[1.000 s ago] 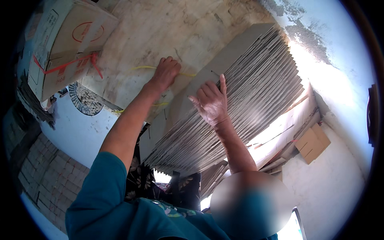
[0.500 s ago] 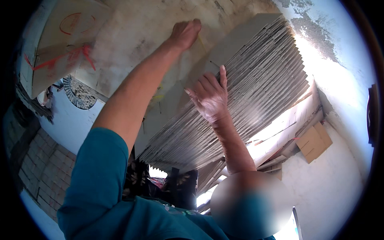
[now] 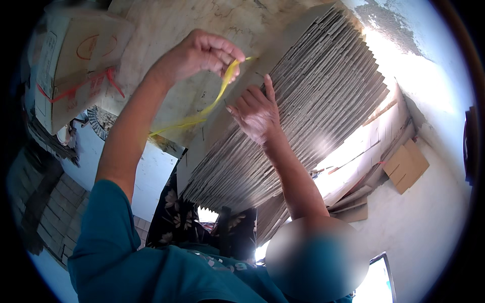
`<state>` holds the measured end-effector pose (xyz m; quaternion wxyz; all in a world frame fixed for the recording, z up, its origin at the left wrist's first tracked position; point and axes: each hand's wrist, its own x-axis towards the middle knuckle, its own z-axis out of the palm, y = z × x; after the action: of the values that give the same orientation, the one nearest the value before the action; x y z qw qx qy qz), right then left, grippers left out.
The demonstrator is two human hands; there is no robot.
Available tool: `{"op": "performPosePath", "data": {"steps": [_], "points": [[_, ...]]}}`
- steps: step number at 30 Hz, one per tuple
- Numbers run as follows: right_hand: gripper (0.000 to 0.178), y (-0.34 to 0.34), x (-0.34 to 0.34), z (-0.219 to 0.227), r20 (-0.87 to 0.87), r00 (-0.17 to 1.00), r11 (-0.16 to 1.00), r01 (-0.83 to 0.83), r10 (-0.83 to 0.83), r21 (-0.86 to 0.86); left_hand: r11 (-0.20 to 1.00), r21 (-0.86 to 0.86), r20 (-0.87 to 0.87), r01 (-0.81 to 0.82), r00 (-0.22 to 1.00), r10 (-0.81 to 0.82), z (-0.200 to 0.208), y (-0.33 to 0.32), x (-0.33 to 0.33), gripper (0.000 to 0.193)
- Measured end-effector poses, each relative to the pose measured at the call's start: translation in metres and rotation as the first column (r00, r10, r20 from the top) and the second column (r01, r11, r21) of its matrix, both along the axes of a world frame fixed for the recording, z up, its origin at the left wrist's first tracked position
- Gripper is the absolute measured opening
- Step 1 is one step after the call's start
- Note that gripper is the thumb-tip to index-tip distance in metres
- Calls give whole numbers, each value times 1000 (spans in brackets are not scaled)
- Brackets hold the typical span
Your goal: The person gathers flat cardboard pieces, aligns them into a stack, and secures the bundle with yellow and red plastic ties. The person then lifts the tied bundle and places it on a nearby pile of similar stacks.
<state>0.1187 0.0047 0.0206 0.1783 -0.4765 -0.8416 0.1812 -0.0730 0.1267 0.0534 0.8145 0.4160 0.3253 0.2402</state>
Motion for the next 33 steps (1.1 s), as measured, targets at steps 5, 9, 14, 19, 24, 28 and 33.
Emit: {"op": "performPosePath", "data": {"steps": [5,9,14,19,24,28,33], "points": [[21,1,-1,1,34,999,1000,-12,12,-14,997,69,-153,-33,987,43,22,-40,11,14],[19,1,-3,2,-25,999,1000,23,-23,-7,929,348,-183,-127,962,200,23,-54,38,7],[23,1,0,3,47,999,999,-8,9,-36,956,215,-202,-200,948,244,39,-39,50,5],[21,-6,-3,-9,29,999,998,-12,14,-61,831,550,-197,-88,953,231,70,-49,67,6],[17,-3,4,-6,85,996,998,5,0,-65,732,680,-164,51,983,83,79,-64,136,5],[23,-3,-3,-6,124,992,999,-37,40,-29,519,815,-341,258,937,69,74,-77,180,8],[27,-21,10,16,-335,897,954,237,-287,-183,449,860,-302,240,951,70,69,-78,199,13]]}}
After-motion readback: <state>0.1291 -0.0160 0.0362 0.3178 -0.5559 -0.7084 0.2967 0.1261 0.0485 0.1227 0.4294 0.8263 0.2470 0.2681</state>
